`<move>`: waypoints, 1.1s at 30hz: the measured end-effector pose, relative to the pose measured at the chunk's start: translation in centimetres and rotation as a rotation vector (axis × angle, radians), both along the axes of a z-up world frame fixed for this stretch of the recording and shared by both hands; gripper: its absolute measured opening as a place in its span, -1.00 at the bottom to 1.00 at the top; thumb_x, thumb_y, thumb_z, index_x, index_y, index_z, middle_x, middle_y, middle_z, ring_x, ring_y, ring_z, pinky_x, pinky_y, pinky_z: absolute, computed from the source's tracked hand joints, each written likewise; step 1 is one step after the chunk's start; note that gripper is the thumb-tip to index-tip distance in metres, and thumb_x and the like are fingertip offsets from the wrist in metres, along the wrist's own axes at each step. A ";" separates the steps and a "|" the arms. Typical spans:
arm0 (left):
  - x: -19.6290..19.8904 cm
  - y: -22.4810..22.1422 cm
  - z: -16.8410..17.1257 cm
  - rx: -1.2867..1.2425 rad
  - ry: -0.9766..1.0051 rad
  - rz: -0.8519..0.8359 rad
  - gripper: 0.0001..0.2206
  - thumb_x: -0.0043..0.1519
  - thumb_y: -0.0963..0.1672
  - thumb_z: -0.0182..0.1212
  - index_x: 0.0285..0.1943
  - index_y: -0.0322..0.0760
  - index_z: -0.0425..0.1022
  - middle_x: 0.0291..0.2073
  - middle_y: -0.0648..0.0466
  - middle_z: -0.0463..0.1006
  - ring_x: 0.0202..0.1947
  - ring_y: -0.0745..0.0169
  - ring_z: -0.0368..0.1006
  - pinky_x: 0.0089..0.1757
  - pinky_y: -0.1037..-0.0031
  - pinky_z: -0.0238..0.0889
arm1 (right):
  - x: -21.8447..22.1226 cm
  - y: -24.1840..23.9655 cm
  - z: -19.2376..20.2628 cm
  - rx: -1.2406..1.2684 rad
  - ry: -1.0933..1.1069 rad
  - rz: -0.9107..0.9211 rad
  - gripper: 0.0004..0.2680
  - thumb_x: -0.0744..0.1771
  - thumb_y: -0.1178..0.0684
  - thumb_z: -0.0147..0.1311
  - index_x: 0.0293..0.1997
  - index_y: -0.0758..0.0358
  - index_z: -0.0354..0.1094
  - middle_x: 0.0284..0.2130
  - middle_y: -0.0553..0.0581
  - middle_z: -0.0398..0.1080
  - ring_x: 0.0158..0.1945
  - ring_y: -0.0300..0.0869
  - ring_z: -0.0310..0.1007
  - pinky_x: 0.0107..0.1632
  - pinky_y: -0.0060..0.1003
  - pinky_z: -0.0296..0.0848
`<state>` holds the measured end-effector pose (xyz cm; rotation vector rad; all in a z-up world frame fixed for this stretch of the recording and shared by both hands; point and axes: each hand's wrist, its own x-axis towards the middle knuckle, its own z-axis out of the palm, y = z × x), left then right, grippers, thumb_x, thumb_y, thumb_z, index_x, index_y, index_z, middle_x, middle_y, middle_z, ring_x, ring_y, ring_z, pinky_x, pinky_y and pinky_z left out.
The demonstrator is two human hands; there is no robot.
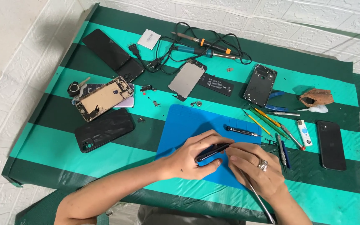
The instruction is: Disassembling a smartphone to inspect or replace internal components using specialized tools on a repair bench.
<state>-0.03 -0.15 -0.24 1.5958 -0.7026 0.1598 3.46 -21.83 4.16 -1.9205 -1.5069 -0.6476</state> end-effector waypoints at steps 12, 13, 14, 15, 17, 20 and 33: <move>-0.3 -0.2 -0.1 0.016 0.013 -0.003 -0.60 0.38 -0.17 0.11 0.41 -0.29 0.26 0.07 -0.08 0.40 0.02 0.01 0.44 0.05 0.28 0.41 | -0.5 0.1 0.1 -0.033 -0.100 -0.062 -0.88 0.38 0.14 0.11 -0.04 0.34 0.33 -0.17 0.24 0.57 -0.09 0.09 0.63 -0.18 -0.24 0.62; -0.4 -0.2 -0.1 0.022 0.012 0.003 -0.60 0.38 -0.18 0.10 0.41 -0.29 0.26 0.07 -0.08 0.39 0.02 -0.01 0.44 0.03 0.27 0.41 | -0.7 0.1 0.1 -0.025 -0.097 -0.077 -0.91 0.38 0.14 0.10 -0.10 0.33 0.36 -0.17 0.23 0.58 -0.09 0.09 0.64 -0.20 -0.23 0.62; -0.4 -0.3 -0.2 0.022 0.011 0.003 -0.60 0.38 -0.18 0.10 0.41 -0.29 0.26 0.07 -0.08 0.39 0.02 -0.01 0.44 0.03 0.27 0.41 | -0.7 0.2 0.2 -0.025 -0.098 -0.077 -0.91 0.38 0.14 0.10 -0.10 0.33 0.36 -0.17 0.23 0.58 -0.09 0.09 0.64 -0.20 -0.23 0.62; -0.3 -0.3 -0.3 0.029 0.008 0.008 -0.59 0.38 -0.18 0.11 0.42 -0.28 0.25 0.06 -0.08 0.38 0.00 0.00 0.43 0.02 0.27 0.41 | -0.8 0.3 0.4 -0.021 -0.101 -0.081 -0.91 0.37 0.15 0.12 -0.10 0.32 0.36 -0.19 0.22 0.58 -0.08 0.08 0.64 -0.21 -0.25 0.61; -0.4 -0.3 -0.5 0.034 0.006 0.013 -0.58 0.37 -0.17 0.12 0.43 -0.28 0.24 0.06 -0.08 0.38 -0.01 0.00 0.43 0.00 0.27 0.41 | -0.9 0.5 0.6 -0.018 -0.103 -0.086 -0.91 0.37 0.16 0.13 -0.09 0.31 0.36 -0.21 0.21 0.59 -0.08 0.06 0.64 -0.23 -0.26 0.61; -0.5 -0.5 -0.7 0.026 -0.010 0.027 -0.57 0.36 -0.16 0.14 0.43 -0.27 0.24 0.09 -0.10 0.39 -0.01 -0.03 0.45 -0.02 0.27 0.44 | -1.1 0.5 0.8 -0.024 -0.059 -0.092 -0.92 0.36 0.16 0.14 -0.12 0.31 0.39 -0.22 0.19 0.59 -0.06 0.04 0.64 -0.22 -0.26 0.61; -0.5 -0.8 -1.3 0.100 -0.125 0.098 -0.46 0.30 -0.13 0.26 0.44 -0.38 0.20 0.11 -0.11 0.39 0.05 -0.11 0.50 0.03 0.20 0.48 | -1.1 0.8 2.2 -0.057 -0.142 -0.058 -0.92 0.38 0.14 0.03 -0.22 0.26 0.44 -0.24 0.18 0.59 -0.10 0.08 0.65 -0.14 -0.16 0.68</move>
